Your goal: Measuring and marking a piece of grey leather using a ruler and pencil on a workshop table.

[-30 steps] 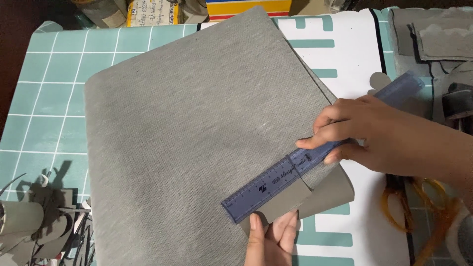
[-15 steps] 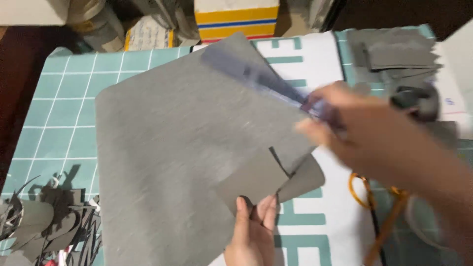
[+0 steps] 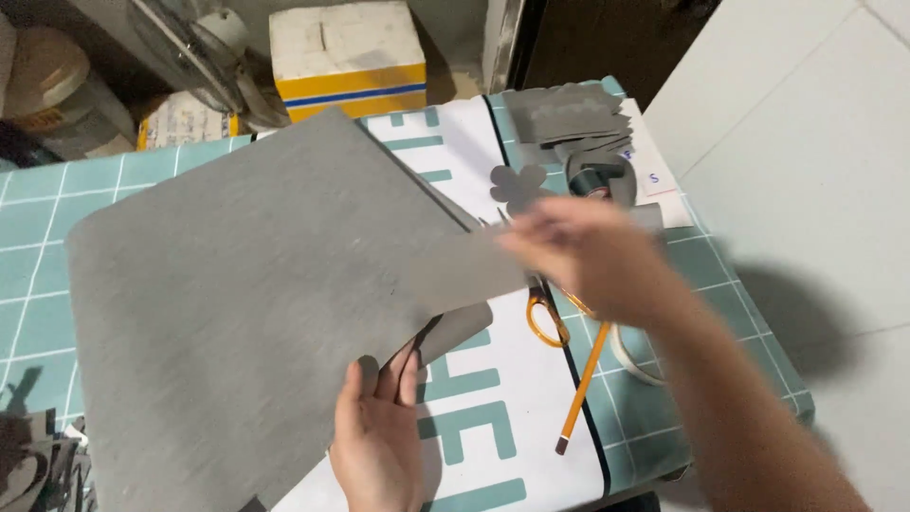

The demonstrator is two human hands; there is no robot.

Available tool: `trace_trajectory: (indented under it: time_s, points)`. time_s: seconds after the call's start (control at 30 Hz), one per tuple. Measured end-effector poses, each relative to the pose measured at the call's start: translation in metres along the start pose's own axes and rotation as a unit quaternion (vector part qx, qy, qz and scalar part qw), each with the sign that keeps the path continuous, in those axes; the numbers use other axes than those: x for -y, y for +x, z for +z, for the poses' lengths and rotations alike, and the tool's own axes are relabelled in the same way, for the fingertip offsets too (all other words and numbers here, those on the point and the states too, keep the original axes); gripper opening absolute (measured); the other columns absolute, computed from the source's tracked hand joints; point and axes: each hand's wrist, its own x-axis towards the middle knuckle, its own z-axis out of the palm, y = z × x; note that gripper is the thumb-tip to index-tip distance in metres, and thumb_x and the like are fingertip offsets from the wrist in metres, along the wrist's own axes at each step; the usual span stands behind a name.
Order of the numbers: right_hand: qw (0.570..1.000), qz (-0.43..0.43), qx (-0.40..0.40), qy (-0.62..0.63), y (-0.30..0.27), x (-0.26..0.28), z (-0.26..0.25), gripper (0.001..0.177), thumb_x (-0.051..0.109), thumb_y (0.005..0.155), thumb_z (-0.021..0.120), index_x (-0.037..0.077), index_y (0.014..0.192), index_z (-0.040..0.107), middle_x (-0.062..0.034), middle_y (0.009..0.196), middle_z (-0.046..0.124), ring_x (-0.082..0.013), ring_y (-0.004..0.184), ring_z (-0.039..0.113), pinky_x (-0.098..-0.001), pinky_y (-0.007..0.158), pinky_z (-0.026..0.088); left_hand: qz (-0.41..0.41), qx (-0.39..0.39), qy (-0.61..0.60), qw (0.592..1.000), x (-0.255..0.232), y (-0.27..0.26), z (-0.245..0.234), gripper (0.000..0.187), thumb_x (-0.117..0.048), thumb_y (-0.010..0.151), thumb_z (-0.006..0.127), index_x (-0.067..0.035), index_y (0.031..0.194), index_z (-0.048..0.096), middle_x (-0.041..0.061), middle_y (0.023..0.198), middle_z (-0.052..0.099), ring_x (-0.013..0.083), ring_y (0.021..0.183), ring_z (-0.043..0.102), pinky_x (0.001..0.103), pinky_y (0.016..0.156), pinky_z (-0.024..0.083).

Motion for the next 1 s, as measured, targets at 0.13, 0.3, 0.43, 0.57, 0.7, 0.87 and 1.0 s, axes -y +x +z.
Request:
trace_trajectory:
  time_s: [0.13,0.3,0.43,0.57,0.7,0.87,1.0]
  points:
    - [0.98,0.084,-0.179,0.008,-0.044,-0.116,-0.069,0.012,0.015,0.097,0.072,0.014,0.106,0.08,0.0016,0.094,0.075,-0.0076,0.078,0.055,-0.0257,0.069,0.044,-0.007,-0.041,0.021,0.999,-0.002,-0.005,0.011,0.025,-0.023,0.103,0.053,0.001,0.095,0.059,0.028,0.116,0.073,0.0438,0.122,0.072,0.046,0.112,0.057]
    - [0.945,0.247,-0.191,0.093,-0.058,-0.222,-0.088,0.031,0.028,0.106,0.069,0.008,0.083,0.066,-0.0047,0.062,0.047,-0.0167,0.055,0.041,-0.0328,0.052,0.034,0.013,-0.028,0.022,0.999,0.001,-0.007,0.006,0.023,-0.018,0.106,0.053,0.0,0.092,0.057,0.013,0.096,0.065,0.0466,0.12,0.074,0.049,0.11,0.061]
    - [0.919,0.371,-0.113,-0.067,-0.07,-0.17,-0.076,0.046,0.045,0.097,0.064,0.003,0.113,0.077,-0.0145,0.1,0.073,-0.0298,0.093,0.063,-0.0433,0.083,0.045,0.014,-0.01,0.021,1.0,0.002,-0.007,0.005,0.025,-0.018,0.106,0.052,0.0,0.09,0.057,0.016,0.097,0.067,0.0474,0.122,0.074,0.048,0.109,0.061]
    - [0.915,0.361,-0.144,-0.104,-0.082,-0.135,-0.073,0.058,0.062,0.089,0.066,0.013,0.118,0.076,-0.0164,0.109,0.076,-0.0329,0.098,0.07,-0.0442,0.084,0.05,-0.014,-0.005,0.06,0.998,-0.006,-0.016,0.007,0.035,-0.029,0.104,0.051,-0.003,0.081,0.051,0.033,0.123,0.073,0.0397,0.134,0.068,0.046,0.108,0.058]
    - [0.916,0.357,-0.165,-0.08,-0.079,-0.073,-0.069,0.071,0.057,0.095,0.064,0.009,0.145,0.049,-0.0204,0.103,0.068,-0.0391,0.092,0.065,-0.0509,0.076,0.049,-0.035,0.057,0.141,0.988,-0.02,-0.026,-0.011,0.038,-0.027,0.106,0.036,0.003,0.114,0.058,0.02,0.13,0.068,0.0427,0.134,0.068,0.047,0.108,0.055]
    - [0.974,0.219,-0.058,-0.007,-0.064,-0.031,-0.024,0.04,0.03,0.092,0.062,0.011,0.127,0.057,-0.0003,0.126,0.065,-0.0261,0.074,0.062,-0.041,0.074,0.046,-0.188,0.112,0.297,0.93,-0.049,-0.05,-0.024,0.052,-0.023,0.1,0.042,0.002,0.139,0.066,0.025,0.136,0.077,0.037,0.121,0.072,0.046,0.108,0.054]
    - [0.989,0.13,0.051,0.038,-0.063,0.015,0.02,0.041,0.024,0.092,0.062,0.02,0.132,0.055,0.004,0.133,0.07,-0.0176,0.08,0.069,-0.0337,0.076,0.055,-0.118,0.218,0.429,0.868,-0.081,-0.067,-0.028,0.045,-0.025,0.096,0.056,-0.006,0.13,0.078,0.017,0.114,0.088,0.0277,0.104,0.083,0.039,0.102,0.059]
